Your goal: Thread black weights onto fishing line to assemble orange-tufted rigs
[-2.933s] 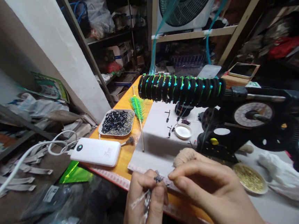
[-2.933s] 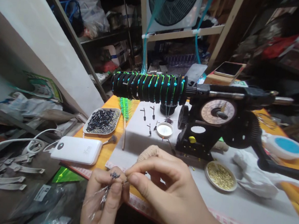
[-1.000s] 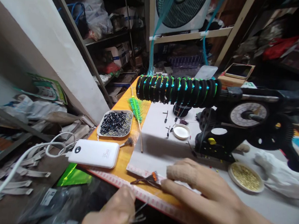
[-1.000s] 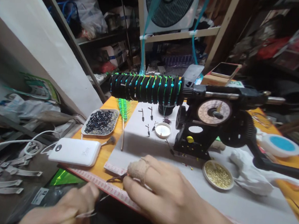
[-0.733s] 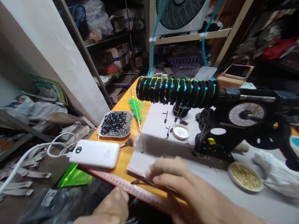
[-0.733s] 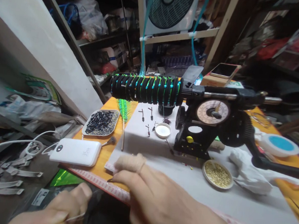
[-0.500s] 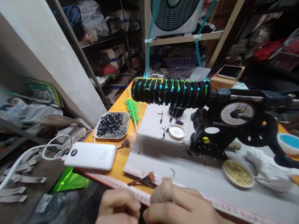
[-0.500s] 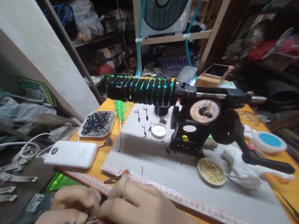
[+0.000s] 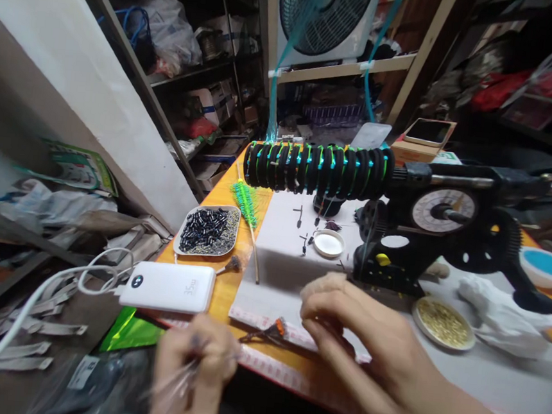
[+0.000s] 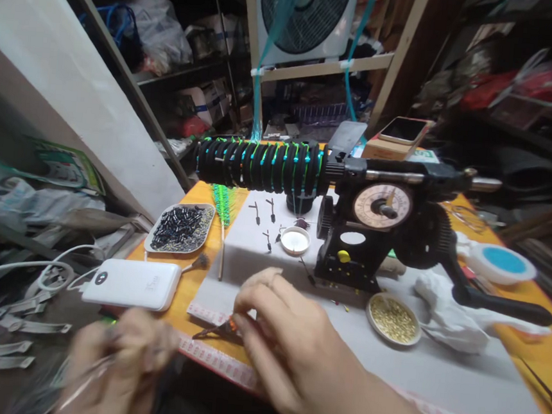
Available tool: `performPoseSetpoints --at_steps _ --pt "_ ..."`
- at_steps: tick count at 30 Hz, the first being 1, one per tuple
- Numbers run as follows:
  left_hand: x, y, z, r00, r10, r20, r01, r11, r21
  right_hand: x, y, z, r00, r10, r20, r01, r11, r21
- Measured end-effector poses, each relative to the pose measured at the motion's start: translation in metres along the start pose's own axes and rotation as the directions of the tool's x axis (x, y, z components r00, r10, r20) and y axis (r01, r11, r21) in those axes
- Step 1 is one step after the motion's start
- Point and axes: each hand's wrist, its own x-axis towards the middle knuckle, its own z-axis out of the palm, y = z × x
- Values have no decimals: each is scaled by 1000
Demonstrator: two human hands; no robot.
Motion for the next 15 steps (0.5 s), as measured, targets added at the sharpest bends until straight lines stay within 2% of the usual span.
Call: performPoseSetpoints --at_steps 1,3,5,9,12,15 --pt "-2 -2 5 987 -156 24 156 988 -12 1 -2 -1 998 52 21 -54 996 65" --pt "-8 -6 15 922 -366 128 378 922 -84 4 -5 -1 992 118 41 -123 981 148" --pt "-13 -9 22 870 -437 229 477 863 -165 5 -7 0 988 152 38 -156 970 187" --pt "-17 -13 26 822 -488 294 558 793 -243 4 -4 2 984 178 30 -180 961 212" --pt "-17 -13 28 829 -482 283 553 778 -297 3 -2 2 980 198 24 -198 951 238" --pt "-18 -13 31 851 -464 245 522 800 -297 3 -2 2 980 197 28 -196 935 295"
